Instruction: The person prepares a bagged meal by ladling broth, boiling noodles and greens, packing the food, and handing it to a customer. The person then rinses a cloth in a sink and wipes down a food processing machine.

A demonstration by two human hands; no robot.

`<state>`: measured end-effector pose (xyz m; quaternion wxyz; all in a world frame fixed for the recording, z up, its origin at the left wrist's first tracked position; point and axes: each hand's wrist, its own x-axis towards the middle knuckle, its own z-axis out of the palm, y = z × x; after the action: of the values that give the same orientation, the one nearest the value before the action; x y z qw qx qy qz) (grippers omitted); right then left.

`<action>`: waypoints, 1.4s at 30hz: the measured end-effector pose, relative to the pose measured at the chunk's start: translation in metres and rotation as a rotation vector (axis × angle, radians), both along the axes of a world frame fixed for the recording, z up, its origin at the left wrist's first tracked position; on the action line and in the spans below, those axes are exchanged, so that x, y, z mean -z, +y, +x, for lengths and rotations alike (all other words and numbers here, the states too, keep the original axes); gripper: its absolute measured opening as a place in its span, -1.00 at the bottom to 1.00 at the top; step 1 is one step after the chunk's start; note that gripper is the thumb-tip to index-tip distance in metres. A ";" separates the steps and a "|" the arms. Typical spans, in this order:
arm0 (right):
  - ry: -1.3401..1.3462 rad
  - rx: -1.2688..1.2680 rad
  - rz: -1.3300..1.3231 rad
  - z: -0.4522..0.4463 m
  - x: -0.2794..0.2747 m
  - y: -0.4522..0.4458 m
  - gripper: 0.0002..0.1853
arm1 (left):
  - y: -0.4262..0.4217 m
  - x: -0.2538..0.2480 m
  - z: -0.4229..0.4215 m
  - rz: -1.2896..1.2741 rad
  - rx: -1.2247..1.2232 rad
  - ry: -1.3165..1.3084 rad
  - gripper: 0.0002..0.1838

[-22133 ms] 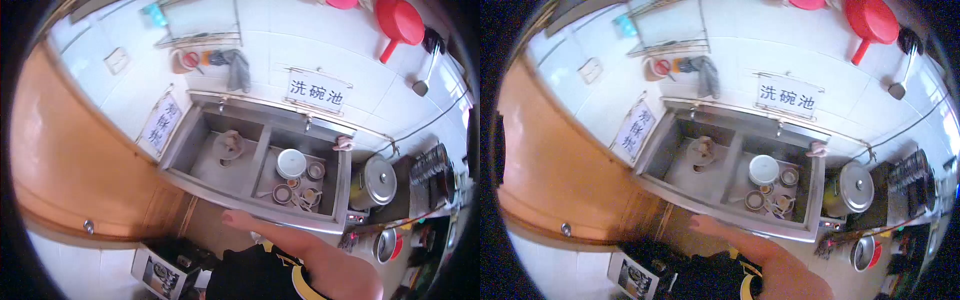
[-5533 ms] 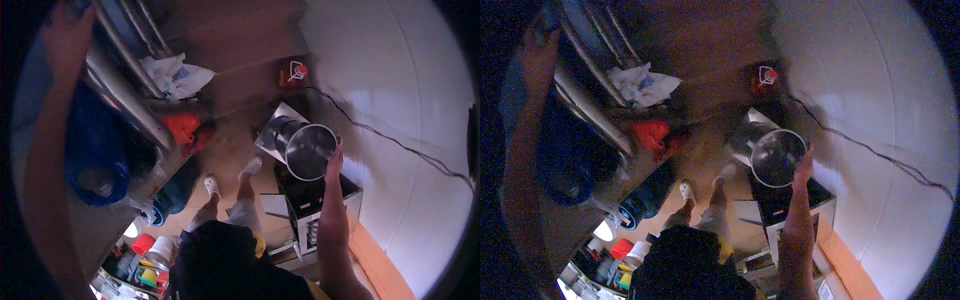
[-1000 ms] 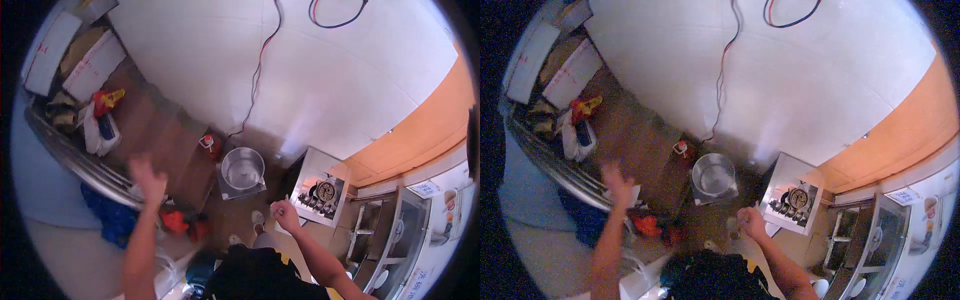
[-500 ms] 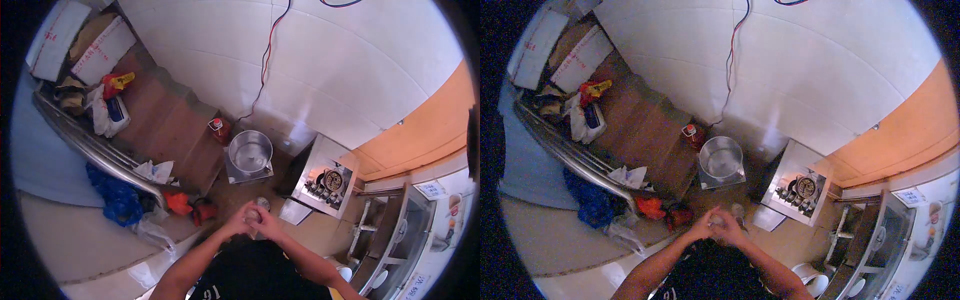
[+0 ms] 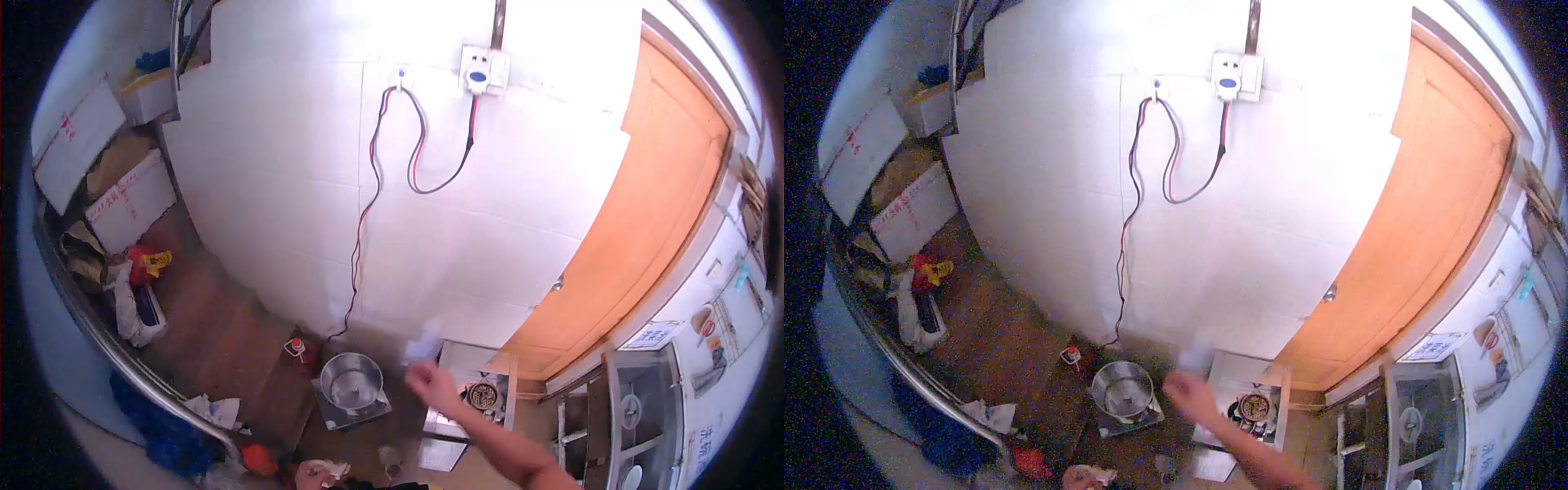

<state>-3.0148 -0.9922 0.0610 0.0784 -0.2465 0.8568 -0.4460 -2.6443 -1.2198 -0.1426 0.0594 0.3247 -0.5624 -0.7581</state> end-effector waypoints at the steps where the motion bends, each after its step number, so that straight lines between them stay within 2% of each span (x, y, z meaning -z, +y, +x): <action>1: 0.023 0.042 -0.100 -0.036 -0.024 -0.002 -0.67 | 0.004 -0.006 0.004 0.054 -0.093 0.009 -0.82; 4: 0.397 0.181 -0.313 -0.087 -0.202 -0.019 -0.80 | 0.008 -0.016 0.014 -0.034 -0.064 0.052 -0.79; 7: 0.842 0.312 -0.319 -0.127 -0.333 -0.032 -0.74 | 0.010 -0.025 0.023 -0.176 -0.027 0.084 -0.73; 8: 0.882 0.384 -0.323 -0.128 -0.371 -0.041 -0.71 | 0.011 -0.029 0.025 -0.224 -0.017 0.097 -0.70; 10: 1.159 0.482 -0.144 -0.165 -0.421 -0.053 -0.62 | 0.014 -0.039 0.027 -0.316 -0.005 0.113 -0.65; 11: 1.202 0.553 -0.007 -0.174 -0.442 -0.060 -0.56 | 0.021 -0.050 0.027 -0.317 -0.010 0.115 -0.65; 12: 1.241 0.623 0.131 -0.182 -0.460 -0.066 -0.50 | 0.029 -0.069 0.021 -0.201 -0.071 0.164 -0.62; 13: 1.242 0.619 0.126 -0.190 -0.472 -0.070 -0.50 | 0.034 -0.085 0.016 -0.084 -0.132 0.211 -0.60; 15: 1.177 0.639 0.379 -0.204 -0.487 -0.080 -0.40 | 0.038 -0.112 0.015 -0.052 -0.144 0.267 -0.62; 16: 1.182 0.634 0.406 -0.209 -0.490 -0.084 -0.39 | 0.041 -0.118 0.024 -0.017 -0.152 0.319 -0.62; 17: 1.183 0.622 0.434 -0.214 -0.491 -0.087 -0.37 | 0.033 -0.085 0.040 0.047 -0.151 0.168 -0.63; 18: 1.204 0.669 0.466 -0.221 -0.491 -0.090 -0.32 | 0.019 -0.023 0.057 0.115 -0.151 0.021 -0.63; 20: 1.168 0.636 0.468 -0.216 -0.497 -0.094 -0.33 | 0.006 0.100 0.085 0.314 -0.302 0.130 -0.53; 21: 1.163 0.620 0.426 -0.211 -0.495 -0.096 -0.37 | 0.011 0.089 0.095 0.320 -0.327 0.110 -0.53; 23: 1.168 0.599 0.344 -0.212 -0.492 -0.096 -0.40 | 0.014 0.045 0.091 0.467 -0.323 0.256 -0.05; 24: 1.158 0.586 0.342 -0.214 -0.491 -0.098 -0.40 | 0.017 0.046 0.092 0.465 -0.336 0.247 -0.05; 26: 1.160 0.594 0.299 -0.216 -0.491 -0.097 -0.37 | 0.019 0.047 0.081 -0.017 -0.377 0.070 -0.74; 30: 1.194 0.615 0.241 -0.220 -0.486 -0.100 -0.40 | 0.021 0.042 0.077 -0.044 -0.375 -0.067 -0.72; 32: 1.226 0.599 0.233 -0.224 -0.484 -0.099 -0.41 | 0.020 0.045 0.072 -0.013 -0.470 -0.076 -0.67; 36: 1.217 0.589 0.231 -0.212 -0.483 -0.098 -0.43 | 0.018 0.044 0.064 -0.013 -0.417 -0.149 -0.63; 38: 1.218 0.595 0.229 -0.189 -0.472 -0.096 -0.43 | 0.017 0.048 0.057 -0.264 -0.384 -0.052 -0.61; 40: 1.163 0.629 0.089 -0.155 -0.453 -0.095 -0.42 | 0.015 0.059 0.046 -0.149 -0.358 -0.066 -0.60; 42: 1.075 0.681 0.059 -0.134 -0.420 -0.086 -0.42 | 0.006 0.083 0.038 -0.037 -0.338 -0.083 -0.59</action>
<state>-3.1490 -1.0777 0.4813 -0.5022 -0.1473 0.8188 -0.2359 -2.6063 -1.2140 -0.2259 0.1688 0.4442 -0.5159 -0.7128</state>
